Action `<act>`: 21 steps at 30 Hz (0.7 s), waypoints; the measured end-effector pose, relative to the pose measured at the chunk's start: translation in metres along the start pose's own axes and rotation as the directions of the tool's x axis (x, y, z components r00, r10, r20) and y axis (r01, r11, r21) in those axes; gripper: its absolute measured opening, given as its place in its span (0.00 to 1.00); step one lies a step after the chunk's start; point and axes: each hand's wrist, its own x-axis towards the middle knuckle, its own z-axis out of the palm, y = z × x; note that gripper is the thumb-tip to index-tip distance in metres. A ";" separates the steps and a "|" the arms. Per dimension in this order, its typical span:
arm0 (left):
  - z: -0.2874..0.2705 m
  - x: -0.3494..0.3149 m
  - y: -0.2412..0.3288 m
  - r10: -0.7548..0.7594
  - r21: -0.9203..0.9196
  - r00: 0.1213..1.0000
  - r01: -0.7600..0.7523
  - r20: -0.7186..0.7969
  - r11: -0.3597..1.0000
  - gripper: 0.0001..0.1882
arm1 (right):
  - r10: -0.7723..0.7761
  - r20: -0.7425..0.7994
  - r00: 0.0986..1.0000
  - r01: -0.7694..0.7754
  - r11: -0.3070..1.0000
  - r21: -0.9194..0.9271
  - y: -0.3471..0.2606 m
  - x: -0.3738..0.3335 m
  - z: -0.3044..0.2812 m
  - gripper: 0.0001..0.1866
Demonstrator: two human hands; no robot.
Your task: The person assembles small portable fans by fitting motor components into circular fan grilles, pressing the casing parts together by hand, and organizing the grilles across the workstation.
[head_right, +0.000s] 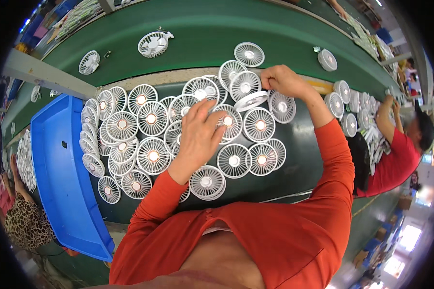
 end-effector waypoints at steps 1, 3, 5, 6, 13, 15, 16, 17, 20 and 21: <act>0.000 -0.002 -0.002 0.011 -0.007 1.000 -0.011 -0.011 1.000 0.16 | 0.063 0.016 0.998 -0.064 0.994 0.093 -0.003 -0.004 -0.001 0.05; -0.001 0.000 0.000 0.030 -0.010 1.000 -0.030 0.007 0.999 0.16 | 0.033 -0.138 0.990 -0.026 0.998 0.051 0.004 0.000 -0.006 0.02; -0.007 0.002 0.003 0.041 -0.001 0.999 -0.041 0.001 0.999 0.17 | -0.029 -0.335 0.942 0.040 0.999 0.025 0.017 0.019 -0.003 0.07; -0.013 0.006 0.004 0.066 0.019 0.998 -0.066 0.005 0.998 0.17 | -0.128 -0.422 0.898 0.103 0.991 -0.081 0.024 0.031 0.003 0.12; -0.064 0.063 -0.039 0.085 0.314 0.996 -0.074 -0.019 0.946 0.21 | 0.174 -0.366 0.914 -0.278 0.926 -0.255 0.042 0.085 0.030 0.31; -0.070 0.091 -0.064 -0.028 0.341 1.000 0.027 -0.002 0.939 0.24 | 0.017 -0.301 0.953 -0.116 0.943 -0.313 0.042 0.082 0.026 0.30; -0.072 0.107 -0.074 -0.105 0.364 0.994 0.098 -0.002 0.926 0.25 | 0.019 -0.304 0.953 -0.117 0.944 -0.308 0.040 0.080 0.022 0.30; -0.070 0.122 -0.093 -0.134 0.387 0.991 0.135 -0.029 0.912 0.27 | -0.082 -0.190 0.978 0.051 0.985 -0.165 0.036 0.079 0.019 0.28; -0.062 0.153 -0.165 -0.215 0.442 0.969 0.248 -0.124 0.862 0.31 | -0.266 0.029 0.964 0.267 0.964 -0.023 -0.001 0.076 0.018 0.23; -0.056 0.165 -0.169 -0.211 0.438 0.970 0.241 -0.117 0.866 0.31 | -0.227 0.078 0.971 0.233 0.968 -0.090 -0.009 0.065 0.019 0.22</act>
